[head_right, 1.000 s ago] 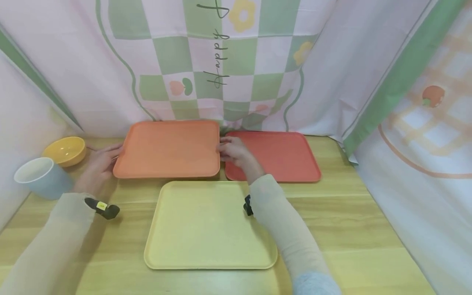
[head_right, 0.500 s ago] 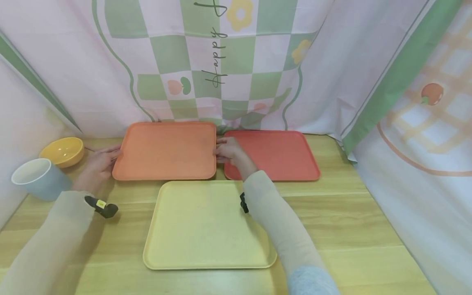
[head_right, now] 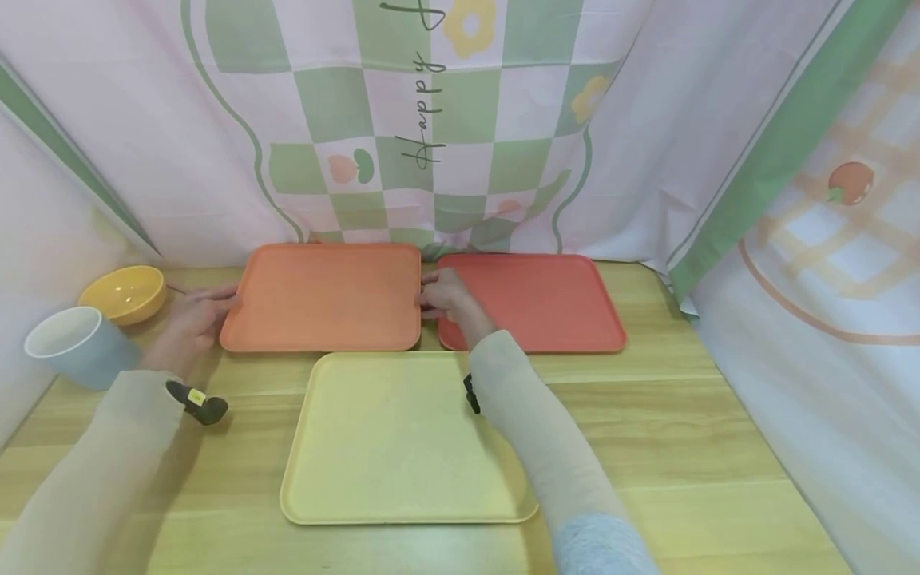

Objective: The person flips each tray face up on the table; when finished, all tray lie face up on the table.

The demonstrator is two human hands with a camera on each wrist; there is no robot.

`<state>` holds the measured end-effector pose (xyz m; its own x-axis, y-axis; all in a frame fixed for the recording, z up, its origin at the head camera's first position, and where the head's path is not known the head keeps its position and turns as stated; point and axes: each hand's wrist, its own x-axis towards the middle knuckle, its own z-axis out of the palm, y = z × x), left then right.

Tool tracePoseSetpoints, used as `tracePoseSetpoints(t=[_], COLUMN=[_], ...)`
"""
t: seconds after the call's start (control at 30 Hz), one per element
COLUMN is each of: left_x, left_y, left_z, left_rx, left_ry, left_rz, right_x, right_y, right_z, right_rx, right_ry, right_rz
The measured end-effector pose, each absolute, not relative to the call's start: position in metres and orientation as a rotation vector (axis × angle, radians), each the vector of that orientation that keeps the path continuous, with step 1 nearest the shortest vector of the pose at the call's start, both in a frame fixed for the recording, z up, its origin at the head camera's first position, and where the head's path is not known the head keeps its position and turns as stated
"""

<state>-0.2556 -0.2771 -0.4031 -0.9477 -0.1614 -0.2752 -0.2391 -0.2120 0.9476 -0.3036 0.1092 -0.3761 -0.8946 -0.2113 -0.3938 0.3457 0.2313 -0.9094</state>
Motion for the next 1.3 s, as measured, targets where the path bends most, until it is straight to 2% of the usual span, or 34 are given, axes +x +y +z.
tracePoseSetpoints(t=[0.3, 1.3], left_x=[-0.256, -0.259], left_y=[-0.280, -0.283], left_z=[-0.406, -0.416], left_rx=[-0.536, -0.553], left_ry=[2.161, 2.303], left_rz=[2.112, 2.024], right_x=[-0.305, -0.307], right_y=[0.105, 0.099], right_z=[-0.380, -0.383], right_rx=[0.083, -0.066], right_ry=[2.130, 2.320], right_rz=[-1.666, -1.471])
